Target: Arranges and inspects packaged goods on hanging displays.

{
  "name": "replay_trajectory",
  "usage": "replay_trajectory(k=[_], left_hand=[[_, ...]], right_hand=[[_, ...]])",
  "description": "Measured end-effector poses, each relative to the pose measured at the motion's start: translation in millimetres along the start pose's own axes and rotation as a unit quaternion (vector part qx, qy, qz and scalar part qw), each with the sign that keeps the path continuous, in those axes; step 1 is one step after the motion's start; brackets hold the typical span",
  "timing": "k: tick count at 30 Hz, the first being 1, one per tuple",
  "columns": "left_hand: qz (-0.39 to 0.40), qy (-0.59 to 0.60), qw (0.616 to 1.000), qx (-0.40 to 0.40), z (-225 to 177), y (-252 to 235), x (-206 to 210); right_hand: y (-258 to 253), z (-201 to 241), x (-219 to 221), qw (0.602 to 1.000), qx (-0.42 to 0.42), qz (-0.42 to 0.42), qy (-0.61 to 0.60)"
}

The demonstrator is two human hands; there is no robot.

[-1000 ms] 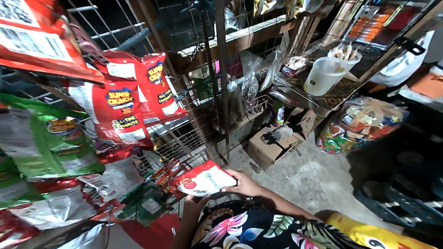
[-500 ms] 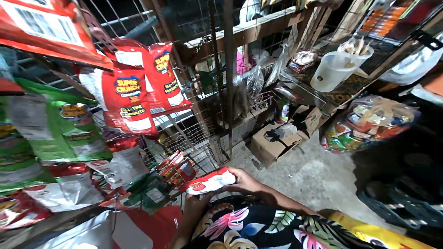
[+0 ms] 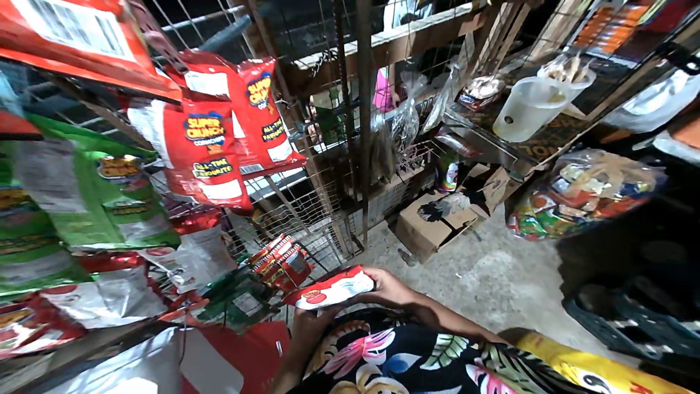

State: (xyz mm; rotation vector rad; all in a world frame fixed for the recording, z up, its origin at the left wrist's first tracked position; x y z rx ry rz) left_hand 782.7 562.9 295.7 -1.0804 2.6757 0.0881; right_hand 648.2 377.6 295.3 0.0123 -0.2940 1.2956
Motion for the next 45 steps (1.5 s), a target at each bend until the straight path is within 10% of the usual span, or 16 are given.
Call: replay_trajectory(k=[45], left_hand=[[-0.001,-0.083,0.996,0.027,6.4,3.1,-1.5]], right_hand=[[1.9,2.0,7.4,1.000,-0.016,-0.018,-0.020]])
Point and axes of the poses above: each hand's wrist, its own y-axis away from the middle knuckle, its own x-axis out of the palm, z = x × y, the point moved 1 cm from there along -y, towards the middle knuckle, and after that the axes turned 14 degrees about -y, right-handed, at the moved point
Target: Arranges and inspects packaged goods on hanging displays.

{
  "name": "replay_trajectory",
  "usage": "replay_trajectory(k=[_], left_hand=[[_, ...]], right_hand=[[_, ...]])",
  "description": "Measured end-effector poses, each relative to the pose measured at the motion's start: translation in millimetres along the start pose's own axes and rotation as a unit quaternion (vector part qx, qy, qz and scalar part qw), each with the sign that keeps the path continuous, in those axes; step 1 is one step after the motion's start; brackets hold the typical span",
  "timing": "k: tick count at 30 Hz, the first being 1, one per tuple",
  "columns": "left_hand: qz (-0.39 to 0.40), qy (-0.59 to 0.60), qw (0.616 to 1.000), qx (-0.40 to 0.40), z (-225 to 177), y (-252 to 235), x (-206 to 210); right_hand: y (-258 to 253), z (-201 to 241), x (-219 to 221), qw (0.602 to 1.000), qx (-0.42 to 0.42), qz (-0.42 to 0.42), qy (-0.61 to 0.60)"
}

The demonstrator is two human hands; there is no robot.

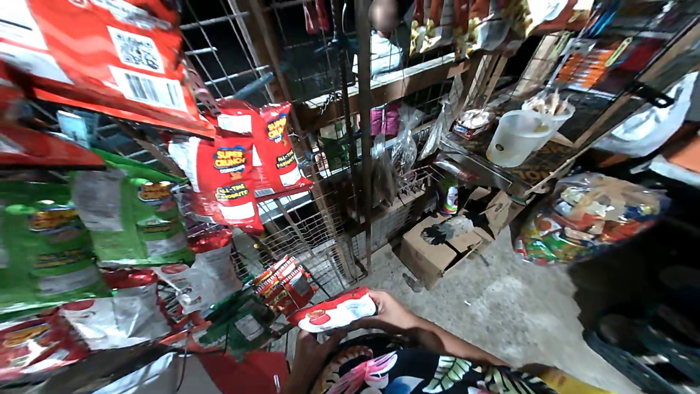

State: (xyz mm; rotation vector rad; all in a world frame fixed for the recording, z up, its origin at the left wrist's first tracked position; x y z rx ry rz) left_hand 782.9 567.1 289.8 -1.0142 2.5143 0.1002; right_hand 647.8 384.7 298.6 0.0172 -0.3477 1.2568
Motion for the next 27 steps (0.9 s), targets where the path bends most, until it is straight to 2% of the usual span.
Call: replay_trajectory(k=[9,21,27], left_hand=[[-0.011,0.042,0.999,-0.012,-1.7,2.0,0.8],[-0.010,0.022,1.000,0.019,6.1,-0.1,0.7],[-0.008,0.009,1.000,0.020,10.3,-2.0,0.5]], right_hand=[[-1.0,0.5,2.1,1.000,0.001,0.005,-0.031],[-2.7,-4.7,0.9,0.999,-0.009,0.008,-0.041],[-4.5,-2.3,0.9,0.998,0.015,0.004,-0.058]])
Point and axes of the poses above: each hand's wrist, its own y-axis away from the middle knuckle, its own x-axis out of the palm, z = x × y, the point moved 1 cm from there along -y, towards the middle knuckle, and after that the axes turned 14 degrees about -y, right-handed, at the moved point
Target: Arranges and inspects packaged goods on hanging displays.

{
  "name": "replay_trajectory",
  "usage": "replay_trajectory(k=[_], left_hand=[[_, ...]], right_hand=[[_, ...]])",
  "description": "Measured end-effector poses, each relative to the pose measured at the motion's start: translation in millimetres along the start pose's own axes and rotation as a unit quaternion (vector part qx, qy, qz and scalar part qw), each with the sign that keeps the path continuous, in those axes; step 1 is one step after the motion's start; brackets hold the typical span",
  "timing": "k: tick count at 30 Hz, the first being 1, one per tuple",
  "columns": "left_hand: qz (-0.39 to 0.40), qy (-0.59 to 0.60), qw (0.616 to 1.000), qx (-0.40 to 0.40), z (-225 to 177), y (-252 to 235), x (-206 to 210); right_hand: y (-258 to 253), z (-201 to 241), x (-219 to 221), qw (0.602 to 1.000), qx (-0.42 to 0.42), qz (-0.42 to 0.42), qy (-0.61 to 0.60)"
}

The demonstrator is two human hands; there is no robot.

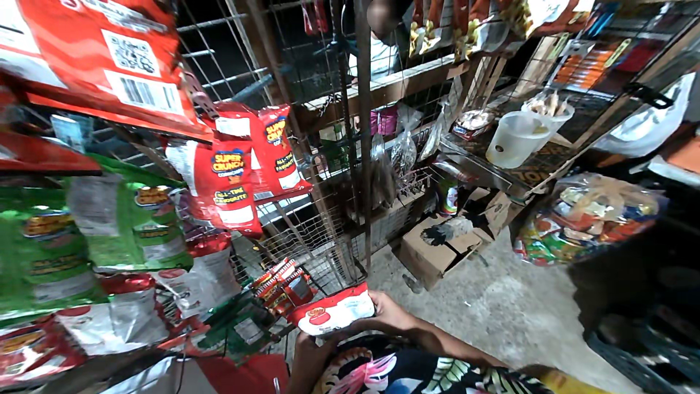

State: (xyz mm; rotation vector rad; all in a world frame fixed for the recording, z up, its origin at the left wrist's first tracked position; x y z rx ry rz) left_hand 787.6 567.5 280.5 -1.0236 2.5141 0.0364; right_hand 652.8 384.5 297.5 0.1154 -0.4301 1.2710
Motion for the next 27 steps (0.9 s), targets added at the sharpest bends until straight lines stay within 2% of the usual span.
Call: replay_trajectory(k=[9,15,27], left_hand=[[-0.006,-0.024,1.000,-0.006,0.9,-3.5,-0.4],[-0.009,-0.008,1.000,0.013,2.1,-6.2,-0.1],[-0.012,0.010,1.000,-0.003,5.9,-7.0,-1.1]], right_hand=[[-4.0,-2.6,-3.0,1.000,0.002,-0.004,0.004],[-7.8,-2.4,-3.6,1.000,0.011,0.000,-0.004],[-12.7,-4.0,-2.0,1.000,0.024,-0.004,-0.018]])
Point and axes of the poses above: each hand's wrist, its own y-axis away from the middle knuckle, its own x-axis out of the palm, z = x × y, the point moved 1 cm from there along -y, towards the middle knuckle, and after that the axes turned 14 degrees about -y, right-handed, at the moved point
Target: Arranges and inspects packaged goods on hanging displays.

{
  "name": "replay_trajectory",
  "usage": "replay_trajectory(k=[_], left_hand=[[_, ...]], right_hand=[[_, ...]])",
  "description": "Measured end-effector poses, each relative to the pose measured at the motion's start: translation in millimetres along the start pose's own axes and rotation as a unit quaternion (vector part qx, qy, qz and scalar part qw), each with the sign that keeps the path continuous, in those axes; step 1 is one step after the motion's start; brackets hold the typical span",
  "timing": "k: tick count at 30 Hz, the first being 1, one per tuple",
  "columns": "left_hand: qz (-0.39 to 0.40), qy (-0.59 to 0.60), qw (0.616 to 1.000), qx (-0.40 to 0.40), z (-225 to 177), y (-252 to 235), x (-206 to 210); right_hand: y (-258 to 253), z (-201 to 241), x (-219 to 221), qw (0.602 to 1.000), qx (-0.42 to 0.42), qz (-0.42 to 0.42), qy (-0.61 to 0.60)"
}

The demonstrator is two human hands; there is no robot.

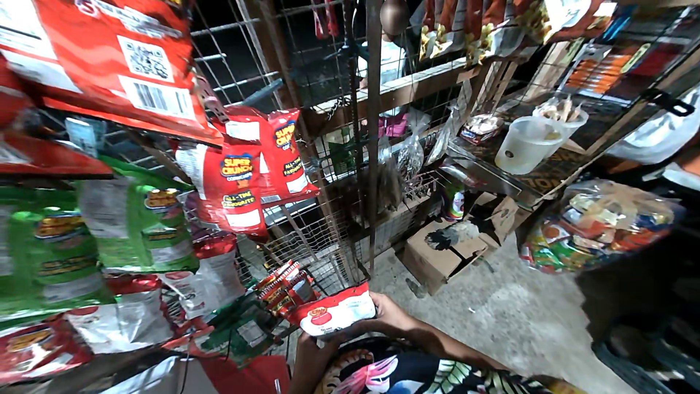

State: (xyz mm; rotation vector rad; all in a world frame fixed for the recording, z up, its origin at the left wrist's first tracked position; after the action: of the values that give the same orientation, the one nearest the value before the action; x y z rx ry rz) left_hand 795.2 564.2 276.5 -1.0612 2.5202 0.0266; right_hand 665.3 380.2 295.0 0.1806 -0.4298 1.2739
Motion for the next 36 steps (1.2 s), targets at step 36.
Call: replay_trajectory(k=[36], left_hand=[[0.005,0.013,0.999,-0.030,-2.8,-8.6,0.9]], right_hand=[[-10.2,-2.5,-3.6,0.999,0.025,-0.015,0.028]])
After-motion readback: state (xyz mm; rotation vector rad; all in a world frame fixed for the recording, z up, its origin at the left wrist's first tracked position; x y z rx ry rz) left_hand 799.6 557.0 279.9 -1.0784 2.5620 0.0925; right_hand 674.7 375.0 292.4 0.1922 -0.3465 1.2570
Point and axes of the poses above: each hand's wrist, its own y-axis away from the middle knuckle, its own x-axis out of the palm, z = x × y, the point moved 1 cm from there along -y, towards the middle knuckle, and after that the axes turned 14 degrees about -y, right-handed, at the moved point
